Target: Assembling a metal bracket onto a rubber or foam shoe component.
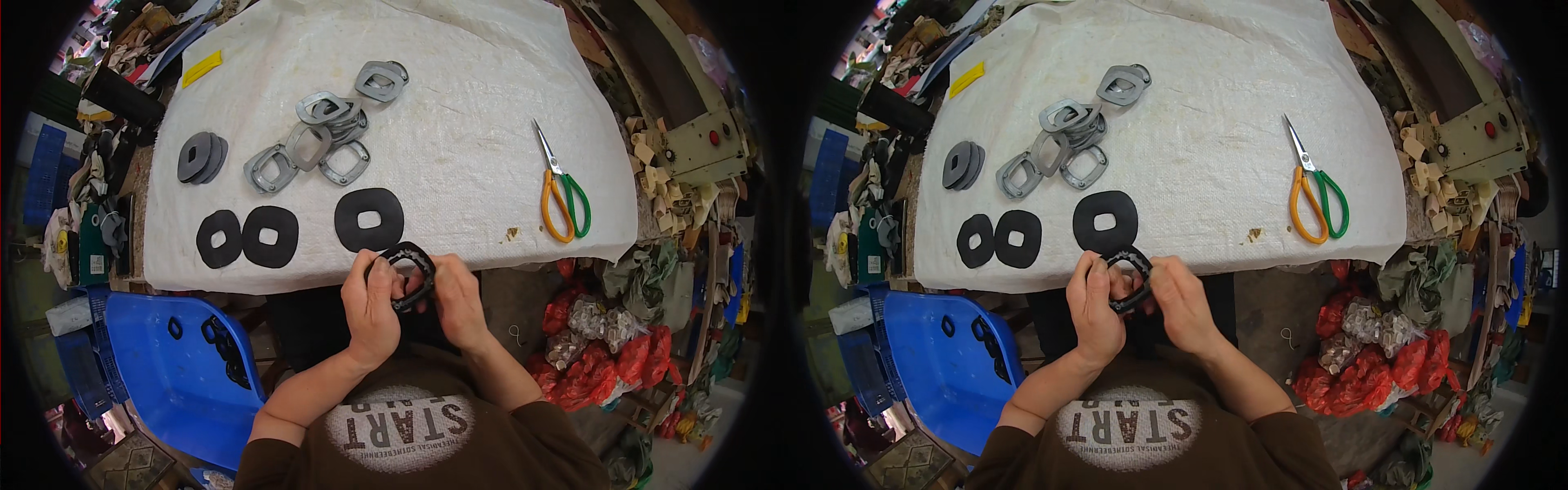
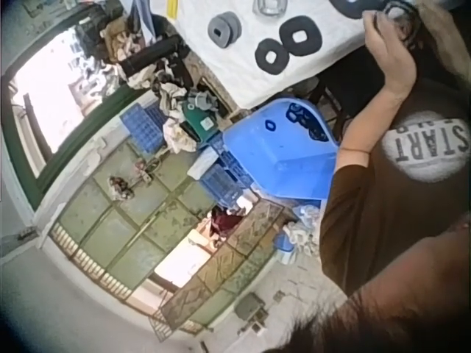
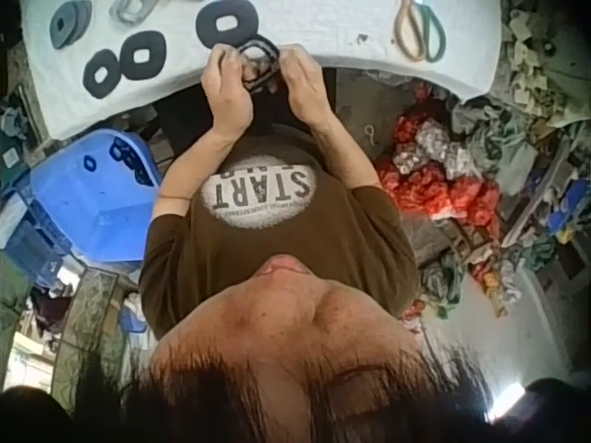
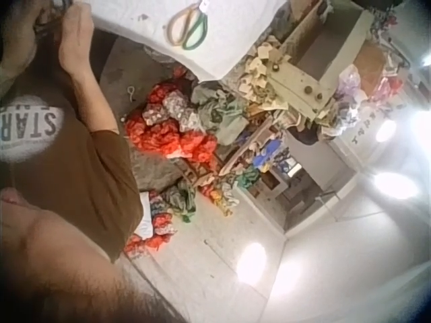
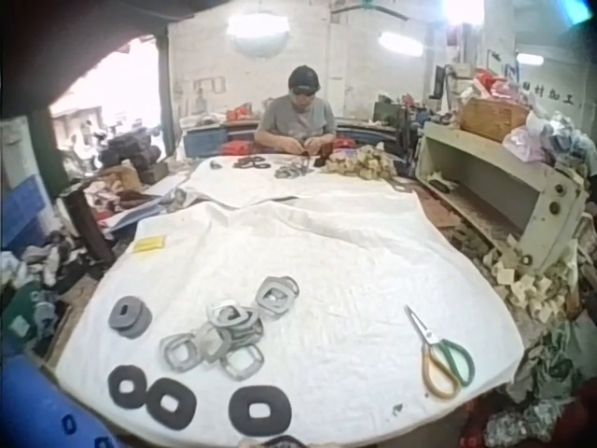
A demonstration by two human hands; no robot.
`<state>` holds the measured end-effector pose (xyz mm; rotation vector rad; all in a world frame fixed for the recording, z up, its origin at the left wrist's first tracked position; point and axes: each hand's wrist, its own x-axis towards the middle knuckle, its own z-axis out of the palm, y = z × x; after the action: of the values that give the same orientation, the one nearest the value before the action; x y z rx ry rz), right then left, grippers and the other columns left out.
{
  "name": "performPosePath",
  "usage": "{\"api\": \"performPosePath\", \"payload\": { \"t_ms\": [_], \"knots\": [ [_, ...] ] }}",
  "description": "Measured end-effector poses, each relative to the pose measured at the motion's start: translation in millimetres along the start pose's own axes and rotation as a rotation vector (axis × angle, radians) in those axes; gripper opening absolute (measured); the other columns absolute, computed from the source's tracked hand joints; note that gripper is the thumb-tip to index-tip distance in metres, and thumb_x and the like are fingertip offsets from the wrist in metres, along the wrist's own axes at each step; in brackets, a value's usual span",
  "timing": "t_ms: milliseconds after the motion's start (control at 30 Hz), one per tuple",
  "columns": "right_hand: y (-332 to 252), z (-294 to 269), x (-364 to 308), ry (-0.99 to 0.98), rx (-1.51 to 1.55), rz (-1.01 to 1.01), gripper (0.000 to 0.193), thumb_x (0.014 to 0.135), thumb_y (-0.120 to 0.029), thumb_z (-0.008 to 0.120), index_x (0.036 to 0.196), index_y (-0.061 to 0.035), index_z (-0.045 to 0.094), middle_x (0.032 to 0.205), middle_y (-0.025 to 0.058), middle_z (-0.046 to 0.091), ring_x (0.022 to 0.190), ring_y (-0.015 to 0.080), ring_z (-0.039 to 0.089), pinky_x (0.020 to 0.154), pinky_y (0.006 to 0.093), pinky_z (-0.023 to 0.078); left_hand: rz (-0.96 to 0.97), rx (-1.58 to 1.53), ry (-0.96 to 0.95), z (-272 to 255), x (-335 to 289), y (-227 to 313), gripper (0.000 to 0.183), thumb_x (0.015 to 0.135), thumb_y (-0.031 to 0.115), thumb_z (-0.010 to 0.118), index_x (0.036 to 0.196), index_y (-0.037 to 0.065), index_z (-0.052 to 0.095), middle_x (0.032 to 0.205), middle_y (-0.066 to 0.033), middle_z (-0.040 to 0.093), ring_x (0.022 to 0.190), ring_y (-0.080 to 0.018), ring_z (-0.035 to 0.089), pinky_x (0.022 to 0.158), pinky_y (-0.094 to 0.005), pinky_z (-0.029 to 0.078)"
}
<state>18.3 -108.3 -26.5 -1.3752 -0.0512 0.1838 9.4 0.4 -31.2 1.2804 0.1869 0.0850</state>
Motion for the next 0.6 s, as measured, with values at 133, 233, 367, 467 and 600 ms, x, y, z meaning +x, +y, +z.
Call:
{"api": "performPosePath", "payload": {
  "t_ms": [133, 233, 367, 467, 600],
  "knots": [
    [1.0, -14.7, -2.0, 0.047, -0.114, -0.052, 0.023, 0.090, -0.016, 0.040, 0.075, -0.0006, 0.049, 0.058, 0.0023, 0.047, 0.049, 0.0080, 0.043, 0.045, 0.0237, 0.035, -0.053, 0.053, -0.064, 5.9, -1.7, 15.3, 0.022, 0.092, 0.020, 0.037, 0.079, 0.003, 0.042, 0.063, -0.0010, 0.044, 0.056, -0.0059, 0.039, 0.051, -0.0207, 0.035],
    [-7.7, -29.8, 4.2, -0.063, -0.276, -0.068, 0.023, 0.089, -0.015, 0.040, 0.075, -0.0012, 0.051, 0.059, 0.0036, 0.048, 0.051, 0.0086, 0.044, 0.047, 0.0238, 0.037, -0.187, -0.027, -0.243, -5.5, 7.9, 21.9, 0.023, 0.092, 0.024, 0.037, 0.091, 0.003, 0.046, 0.067, -0.0007, 0.048, 0.055, -0.0041, 0.043, 0.048, -0.0166, 0.036],
    [-0.5, -30.4, 5.3, -0.188, -0.197, 0.000, 0.020, 0.090, -0.018, 0.042, 0.082, -0.0021, 0.052, 0.066, 0.0015, 0.050, 0.057, 0.0062, 0.045, 0.051, 0.0205, 0.038, -0.252, 0.190, -0.566, -15.7, 22.7, 23.3, 0.024, 0.091, 0.024, 0.042, 0.084, 0.003, 0.049, 0.062, -0.0006, 0.049, 0.053, -0.0048, 0.044, 0.048, -0.0180, 0.037],
    [7.0, -21.4, 0.5, -0.130, 0.117, 0.147, 0.022, 0.089, -0.018, 0.048, 0.103, -0.0016, 0.050, 0.073, -0.0010, 0.051, 0.062, 0.0053, 0.046, 0.053, 0.0188, 0.040, -0.087, 0.220, -0.382, -13.3, 18.2, 25.1, 0.026, 0.091, 0.023, 0.042, 0.079, 0.001, 0.049, 0.058, -0.0010, 0.048, 0.054, -0.0054, 0.044, 0.049, -0.0201, 0.036],
    [-10.1, -7.3, -4.3, -0.171, 0.058, 0.171, 0.048, 0.083, -0.009, 0.056, 0.126, -0.0015, 0.035, 0.081, 0.0015, 0.054, 0.066, 0.0051, 0.049, 0.056, 0.0196, 0.042, -0.172, 0.062, -0.212, -8.5, 9.7, 22.4, 0.026, 0.092, 0.022, 0.042, 0.077, 0.001, 0.047, 0.060, -0.0011, 0.047, 0.054, -0.0055, 0.042, 0.049, -0.0211, 0.035]
  ]
}}
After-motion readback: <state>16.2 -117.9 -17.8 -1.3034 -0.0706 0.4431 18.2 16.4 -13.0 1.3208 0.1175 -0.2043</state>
